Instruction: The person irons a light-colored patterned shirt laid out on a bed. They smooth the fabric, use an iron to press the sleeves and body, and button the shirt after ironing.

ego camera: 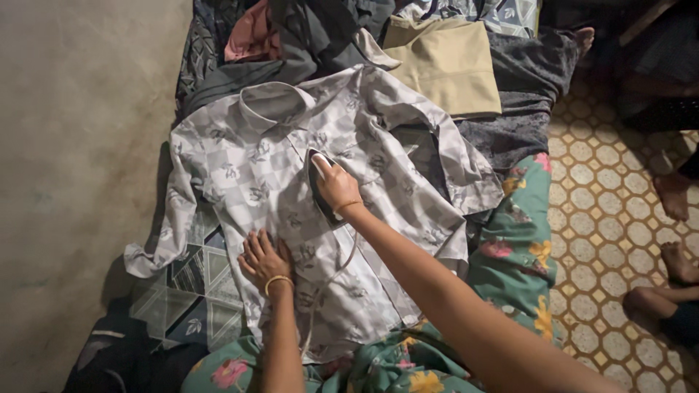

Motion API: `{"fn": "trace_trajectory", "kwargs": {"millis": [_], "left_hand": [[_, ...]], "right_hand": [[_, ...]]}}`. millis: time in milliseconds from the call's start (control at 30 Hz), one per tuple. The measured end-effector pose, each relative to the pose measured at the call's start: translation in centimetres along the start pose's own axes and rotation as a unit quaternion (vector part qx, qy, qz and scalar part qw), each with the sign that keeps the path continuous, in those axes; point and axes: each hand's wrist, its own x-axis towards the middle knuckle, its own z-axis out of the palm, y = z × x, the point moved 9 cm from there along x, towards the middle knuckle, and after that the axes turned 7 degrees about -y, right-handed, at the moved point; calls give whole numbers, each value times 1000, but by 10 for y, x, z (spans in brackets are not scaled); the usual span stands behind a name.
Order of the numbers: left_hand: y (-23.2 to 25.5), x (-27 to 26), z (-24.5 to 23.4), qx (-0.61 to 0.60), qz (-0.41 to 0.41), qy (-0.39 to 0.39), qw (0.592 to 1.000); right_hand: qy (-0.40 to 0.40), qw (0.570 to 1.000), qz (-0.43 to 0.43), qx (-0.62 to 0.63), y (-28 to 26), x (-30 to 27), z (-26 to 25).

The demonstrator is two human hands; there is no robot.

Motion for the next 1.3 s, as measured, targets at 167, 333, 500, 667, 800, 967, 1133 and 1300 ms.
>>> {"fn": "trace_trajectory", "kwargs": {"millis": [167, 333, 500, 667, 800, 967, 1133, 1300], "left_hand": [[1, -1, -1, 15, 8, 13, 1000], [3, -1, -4, 11, 7, 10, 1000], [4, -2, -12, -3, 1, 19, 1000], [6, 1, -13, 17, 3, 13, 1000], [4, -2, -16, -4, -2, 17, 1000], [7, -2, -20, 5, 5, 27, 1000], [7, -1, -18, 20, 0, 17, 1000], [7, 0, -22, 23, -4, 22, 1000]], "right_hand": [[-9, 1000, 10, 13, 2, -9, -4], [-18, 1000, 12, 2, 5, -8, 1], [-12, 1000, 10, -13, 0, 9, 5], [-38, 999, 27, -17, 11, -15, 5], [-6, 999, 13, -30, 8, -7, 4], [-5, 999, 15, -29, 2, 11, 7], [0, 1000, 21, -14, 7, -9, 1], [-5, 999, 26, -21, 4, 12, 6]]}}
